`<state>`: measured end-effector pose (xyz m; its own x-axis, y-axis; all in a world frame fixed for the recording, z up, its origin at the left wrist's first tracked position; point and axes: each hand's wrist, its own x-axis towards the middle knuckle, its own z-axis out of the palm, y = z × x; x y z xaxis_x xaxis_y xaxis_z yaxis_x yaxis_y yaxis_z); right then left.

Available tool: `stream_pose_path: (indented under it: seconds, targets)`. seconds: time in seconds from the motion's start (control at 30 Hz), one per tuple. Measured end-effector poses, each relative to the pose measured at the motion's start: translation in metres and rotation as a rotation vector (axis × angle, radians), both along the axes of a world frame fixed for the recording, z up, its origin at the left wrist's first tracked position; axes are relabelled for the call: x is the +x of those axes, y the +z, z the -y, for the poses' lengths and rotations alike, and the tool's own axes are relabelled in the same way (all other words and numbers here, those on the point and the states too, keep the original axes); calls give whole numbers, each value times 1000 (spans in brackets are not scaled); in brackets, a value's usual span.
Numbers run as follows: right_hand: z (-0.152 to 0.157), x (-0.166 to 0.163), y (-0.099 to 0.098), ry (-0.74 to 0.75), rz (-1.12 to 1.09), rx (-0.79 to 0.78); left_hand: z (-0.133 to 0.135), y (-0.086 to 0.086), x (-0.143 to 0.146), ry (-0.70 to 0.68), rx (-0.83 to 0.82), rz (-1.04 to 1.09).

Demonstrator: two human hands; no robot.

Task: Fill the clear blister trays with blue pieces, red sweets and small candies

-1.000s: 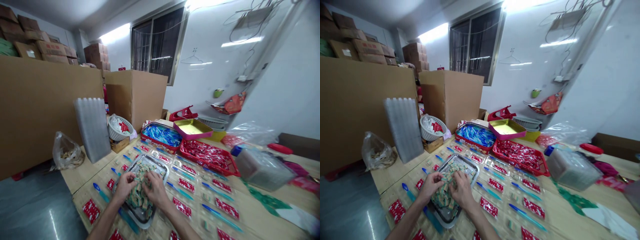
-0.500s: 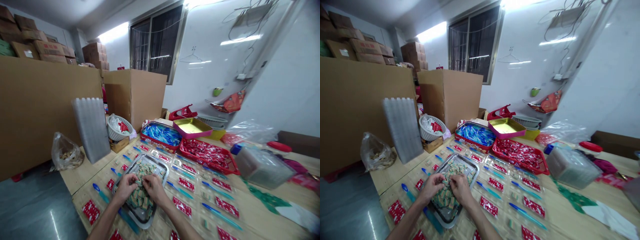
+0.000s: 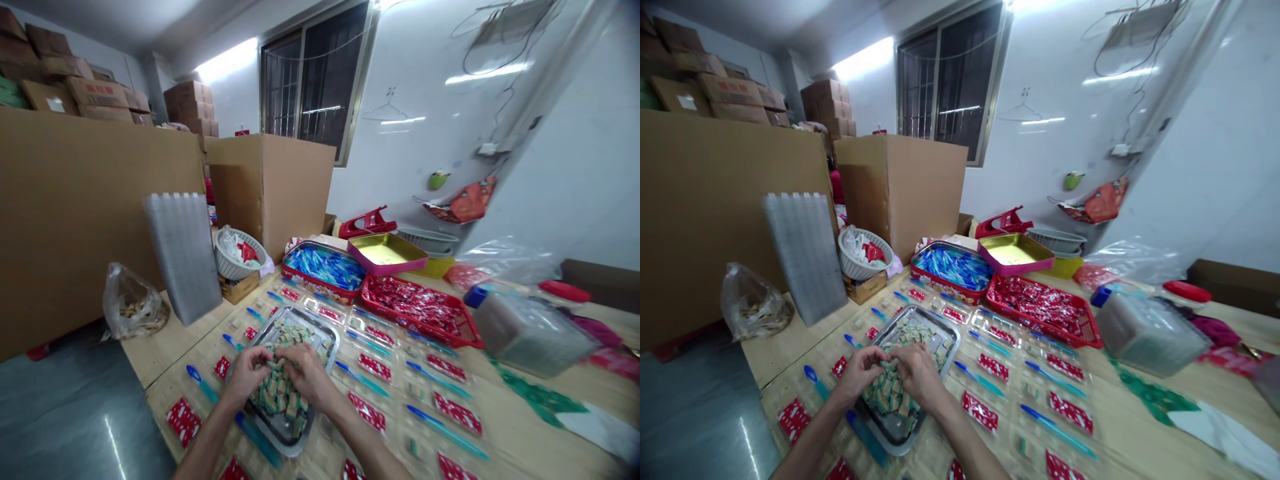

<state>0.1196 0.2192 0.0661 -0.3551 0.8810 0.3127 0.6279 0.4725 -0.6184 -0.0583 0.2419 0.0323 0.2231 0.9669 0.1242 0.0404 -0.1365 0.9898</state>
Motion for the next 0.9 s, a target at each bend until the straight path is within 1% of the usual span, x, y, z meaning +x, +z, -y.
stream_pose_path:
  seconds: [0.17,0.27,0.4,0.57,0.73,0.9]
  targets:
    - [2,-4,-7,-67,-41,-11,3,0,3,44,18,0]
    - [4,-5,-6,-18,-112,-67,4,-1,4,85,13,10]
    - [4,-4,-5,24,-270,-179,4,-1,7,132,-14,32]
    - [0,-2,-12,82,-402,-252,5,-7,8,158,18,2]
    - [-2,-3,-15,47,-397,-270,6,-11,6,169,63,-48]
    - [-4,-7,-15,34,-435,-318,11,-5,7,202,120,-42]
